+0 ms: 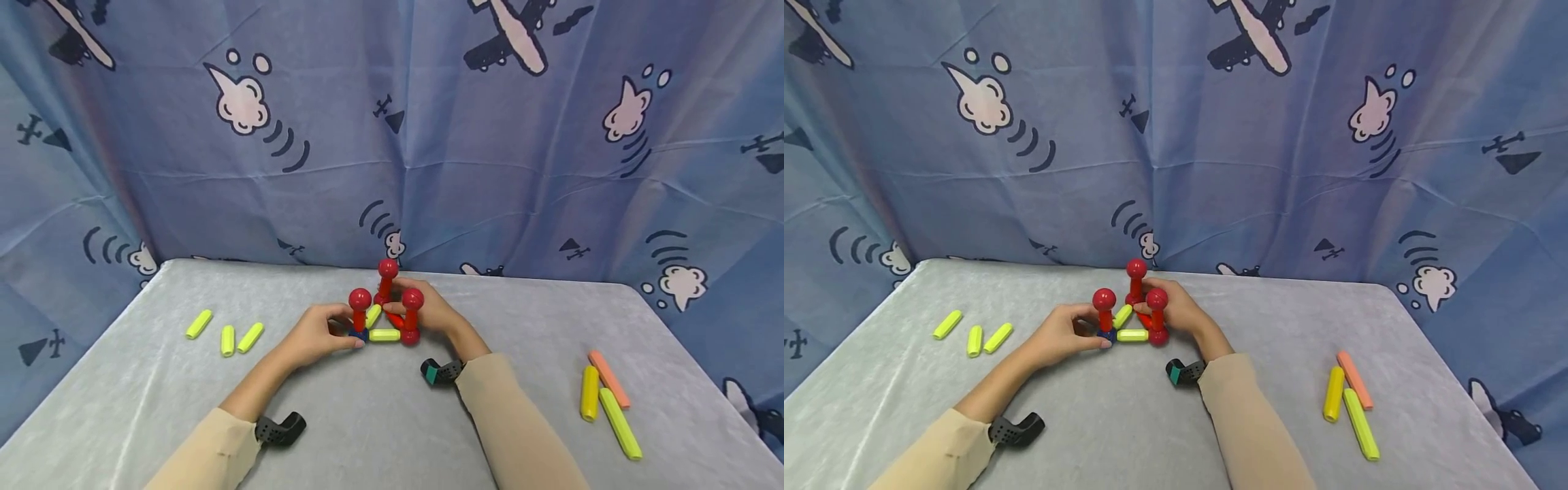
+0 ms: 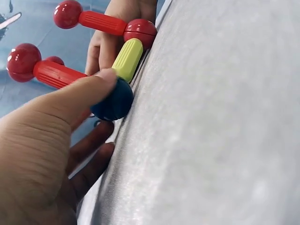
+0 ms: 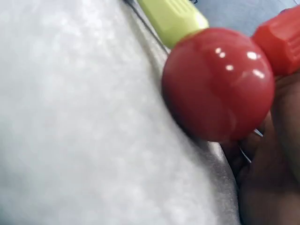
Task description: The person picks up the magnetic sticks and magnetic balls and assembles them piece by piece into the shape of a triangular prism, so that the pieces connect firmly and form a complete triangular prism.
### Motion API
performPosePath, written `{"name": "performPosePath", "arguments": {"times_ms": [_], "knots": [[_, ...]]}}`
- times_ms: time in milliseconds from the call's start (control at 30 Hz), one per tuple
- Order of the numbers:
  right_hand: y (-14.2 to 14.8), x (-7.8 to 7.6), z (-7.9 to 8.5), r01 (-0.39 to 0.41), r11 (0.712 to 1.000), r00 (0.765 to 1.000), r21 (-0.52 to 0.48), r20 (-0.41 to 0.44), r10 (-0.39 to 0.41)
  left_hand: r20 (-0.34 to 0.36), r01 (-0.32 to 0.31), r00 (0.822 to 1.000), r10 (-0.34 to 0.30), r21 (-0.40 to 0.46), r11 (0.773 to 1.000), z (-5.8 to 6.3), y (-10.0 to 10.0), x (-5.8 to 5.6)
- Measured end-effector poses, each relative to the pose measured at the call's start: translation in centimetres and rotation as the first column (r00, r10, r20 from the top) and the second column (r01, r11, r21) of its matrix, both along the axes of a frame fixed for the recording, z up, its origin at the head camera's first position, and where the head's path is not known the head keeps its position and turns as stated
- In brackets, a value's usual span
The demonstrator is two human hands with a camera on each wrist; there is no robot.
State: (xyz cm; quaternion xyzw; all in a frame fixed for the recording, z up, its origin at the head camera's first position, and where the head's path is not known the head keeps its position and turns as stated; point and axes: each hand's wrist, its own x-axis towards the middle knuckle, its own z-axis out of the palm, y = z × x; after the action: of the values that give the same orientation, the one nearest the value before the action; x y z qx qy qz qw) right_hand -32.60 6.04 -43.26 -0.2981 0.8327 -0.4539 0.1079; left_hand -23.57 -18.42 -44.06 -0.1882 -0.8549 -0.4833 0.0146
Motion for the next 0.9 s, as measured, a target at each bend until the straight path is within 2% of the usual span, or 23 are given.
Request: {"name": "performPosePath", "arguments": {"times_ms": [133, 267, 367, 467, 533, 567, 667, 700, 767, 900], "knots": [[-0.1, 0.1, -0.2, 0.031, 0.999, 0.999, -0.029, 0.015, -0.031, -0.038, -0.004, 0.999, 0.002, -0.063, 0.998, 0.0, -0.1, 0.0], [0.0, 0.1, -0.3, 0.081, 0.995, 0.997, -0.061, 0.023, -0.080, -0.053, -0.124, 0.991, 0.119, -0.103, 0.987, 0.0, -0.2, -0.1], [0.2, -0.1, -0.4, 0.066, 0.995, 0.998, -0.068, -0.003, -0.067, -0.086, -0.235, 0.970, 0.225, -0.123, 0.964, -0.1, -0.5, -0.1], [0.4, -0.3, -0.5, 0.050, 0.997, 0.999, -0.065, -0.011, -0.050, -0.136, -0.291, 0.953, 0.270, -0.165, 0.942, -0.2, -0.8, -0.2], [0.6, -0.4, -0.5, 0.049, 0.996, 0.999, -0.076, -0.002, -0.049, -0.195, -0.310, 0.944, 0.266, -0.250, 0.917, 0.2, -0.9, -0.1], [0.6, -0.5, -0.6, 0.054, 0.995, 0.999, -0.080, 0.005, -0.054, -0.222, -0.316, 0.941, 0.256, -0.309, 0.897, 0.6, -1.0, 0.0], [0.6, -0.6, -0.6, 0.065, 0.994, 0.998, -0.093, 0.010, -0.064, -0.278, -0.335, 0.934, 0.224, -0.464, 0.820, 2.5, -1.6, 0.3], [0.6, -0.7, -0.7, 0.067, 0.993, 0.998, -0.096, 0.012, -0.066, -0.275, -0.335, 0.936, 0.219, -0.504, 0.796, 3.2, -2.0, 0.4], [0.5, -0.7, -0.8, 0.075, 0.993, 0.997, -0.097, 0.010, -0.074, -0.230, -0.324, 0.945, 0.232, -0.564, 0.760, 4.6, -3.2, 0.8], [0.4, -0.4, -0.6, 0.084, 0.992, 0.996, -0.097, 0.013, -0.083, -0.065, -0.262, 0.954, 0.291, -0.649, 0.715, 7.4, -6.3, 1.7]]}}
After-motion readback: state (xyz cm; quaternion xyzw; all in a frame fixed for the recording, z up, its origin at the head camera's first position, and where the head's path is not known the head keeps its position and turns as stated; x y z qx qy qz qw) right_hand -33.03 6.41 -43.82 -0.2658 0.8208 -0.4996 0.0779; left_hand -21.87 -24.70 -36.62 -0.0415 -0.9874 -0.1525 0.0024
